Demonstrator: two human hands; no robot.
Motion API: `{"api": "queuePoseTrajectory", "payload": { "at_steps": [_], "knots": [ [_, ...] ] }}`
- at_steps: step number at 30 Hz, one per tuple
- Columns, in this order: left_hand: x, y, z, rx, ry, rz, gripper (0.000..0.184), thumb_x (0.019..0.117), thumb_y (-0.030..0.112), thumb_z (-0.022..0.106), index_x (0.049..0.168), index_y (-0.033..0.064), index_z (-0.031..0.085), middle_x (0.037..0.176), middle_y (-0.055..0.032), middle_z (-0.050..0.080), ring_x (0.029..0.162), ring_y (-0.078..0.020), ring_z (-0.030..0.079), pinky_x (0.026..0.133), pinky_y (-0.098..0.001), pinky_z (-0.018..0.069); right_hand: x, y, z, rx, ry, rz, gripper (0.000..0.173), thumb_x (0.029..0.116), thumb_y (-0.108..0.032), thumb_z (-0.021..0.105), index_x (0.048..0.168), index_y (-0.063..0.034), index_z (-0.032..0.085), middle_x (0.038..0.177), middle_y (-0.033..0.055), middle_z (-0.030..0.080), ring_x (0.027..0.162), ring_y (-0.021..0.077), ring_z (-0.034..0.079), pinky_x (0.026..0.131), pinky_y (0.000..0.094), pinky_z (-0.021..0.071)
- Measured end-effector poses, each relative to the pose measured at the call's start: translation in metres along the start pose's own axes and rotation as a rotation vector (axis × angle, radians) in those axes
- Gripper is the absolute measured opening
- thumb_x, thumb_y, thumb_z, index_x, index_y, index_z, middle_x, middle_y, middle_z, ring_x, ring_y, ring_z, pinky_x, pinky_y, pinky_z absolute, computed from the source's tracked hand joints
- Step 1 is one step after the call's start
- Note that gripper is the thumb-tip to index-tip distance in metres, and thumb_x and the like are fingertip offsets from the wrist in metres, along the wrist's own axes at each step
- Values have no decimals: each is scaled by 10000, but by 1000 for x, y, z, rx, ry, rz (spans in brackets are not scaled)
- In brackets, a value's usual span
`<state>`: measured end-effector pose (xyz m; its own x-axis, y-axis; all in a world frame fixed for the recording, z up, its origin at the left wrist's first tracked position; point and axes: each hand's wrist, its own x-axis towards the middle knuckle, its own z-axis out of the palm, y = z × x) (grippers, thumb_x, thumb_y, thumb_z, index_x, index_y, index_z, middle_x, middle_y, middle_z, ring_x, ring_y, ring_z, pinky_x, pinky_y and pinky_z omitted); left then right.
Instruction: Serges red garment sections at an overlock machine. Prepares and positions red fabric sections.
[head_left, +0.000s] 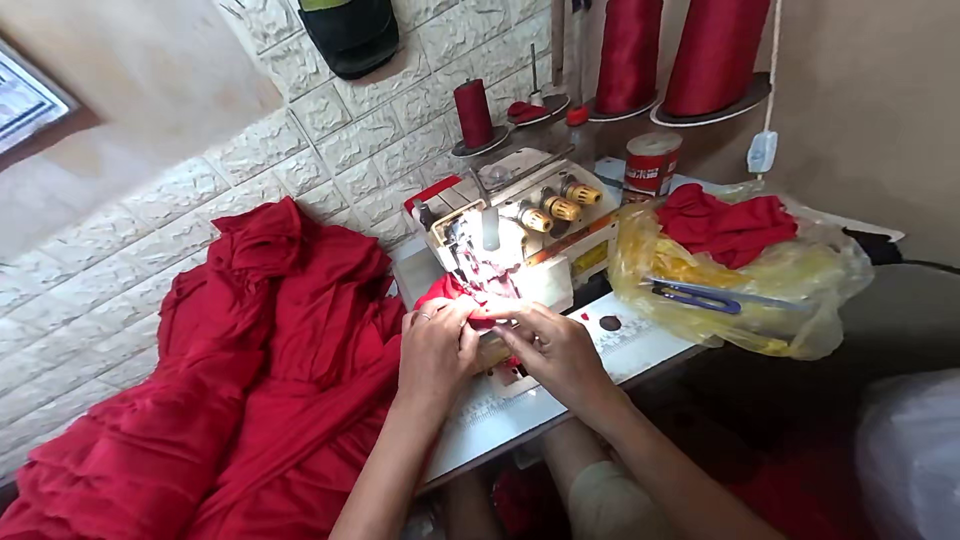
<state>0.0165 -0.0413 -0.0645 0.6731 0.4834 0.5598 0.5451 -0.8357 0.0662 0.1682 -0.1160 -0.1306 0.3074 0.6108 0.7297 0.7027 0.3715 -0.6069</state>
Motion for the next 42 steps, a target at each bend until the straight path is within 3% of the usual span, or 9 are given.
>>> {"api": "queuePoseTrajectory", "payload": {
  "at_steps": [10, 17, 19, 22, 24, 27, 34, 38, 42],
  "knots": [
    [25, -4, 2, -10, -133, -395, 290, 1022, 184, 542, 1203, 140, 765, 1374, -16, 669, 1416, -304, 484, 1103, -569, 393, -14, -11, 0, 151, 85, -18, 233, 1018, -174, 574, 1100, -84, 773, 960, 34, 740, 659, 25, 598, 602, 186, 509],
    [30, 34, -42, 215, -376, -658, 311, 1038, 200, 522, 1200, -27, 661, 1192, -247, 648, 1103, -397, 657, 908, -546, 524, -16, -25, 10, 432, -213, 153, 368, 1065, -252, 519, 1345, -41, 629, 888, 27, 714, 583, 58, 594, 546, 235, 525],
    [21, 49, -76, -12, -555, -491, 310, 1031, 211, 520, 1034, -43, 699, 980, -243, 686, 959, -377, 679, 845, -549, 522, -17, -23, 11, 630, -268, 190, 480, 1102, -325, 402, 1473, -37, 501, 1010, 27, 716, 584, 23, 585, 519, 224, 530],
    [8, 58, -63, -378, -636, -77, 252, 1022, 135, 524, 1114, -30, 692, 921, -177, 705, 881, -296, 694, 814, -503, 542, -20, -20, 0, 488, -141, 202, 536, 1114, -453, 294, 1059, -83, 678, 856, -106, 663, 757, -63, 615, 703, 176, 551],
    [9, 61, -31, -349, -651, -50, 255, 1030, 102, 504, 1170, -66, 635, 973, -220, 691, 947, -353, 693, 847, -532, 539, -12, -14, -12, 27, -28, 202, 608, 1108, -390, 305, 885, 16, 699, 650, 97, 600, 618, 212, 620, 576, 433, 496],
    [8, 63, 0, -283, -608, -168, 280, 1057, 110, 475, 1200, -80, 621, 1055, -249, 691, 1061, -394, 679, 922, -555, 521, -4, -8, -12, -314, -30, 200, 737, 1098, -488, 242, 895, 42, 713, 653, 257, 608, 648, 476, 644, 573, 637, 434],
    [-9, 25, -71, -279, -964, 76, 276, 1006, 220, 645, 1003, -41, 737, 928, -192, 715, 910, -313, 683, 840, -516, 515, -14, 2, -16, -118, -75, 260, 682, 1106, -478, 233, 1016, -13, 723, 681, 151, 651, 571, 329, 619, 564, 591, 472],
    [-9, -55, -172, 13, -493, -113, 230, 1008, 182, 624, 992, -26, 721, 898, -143, 705, 863, -231, 677, 825, -441, 547, -24, -2, -15, 83, -49, 86, 551, 1117, -326, 311, 970, 35, 701, 657, 88, 630, 503, 124, 561, 502, 339, 494],
    [-9, -117, -277, 736, 233, -550, 641, 994, 167, 610, 1561, -2, 362, 1509, -373, 402, 1373, -604, 387, 1062, -789, 288, -36, -26, 11, 295, -133, -10, 440, 1101, -294, 430, 978, 42, 685, 691, 48, 653, 533, 37, 571, 502, 222, 503]
  ]
}}
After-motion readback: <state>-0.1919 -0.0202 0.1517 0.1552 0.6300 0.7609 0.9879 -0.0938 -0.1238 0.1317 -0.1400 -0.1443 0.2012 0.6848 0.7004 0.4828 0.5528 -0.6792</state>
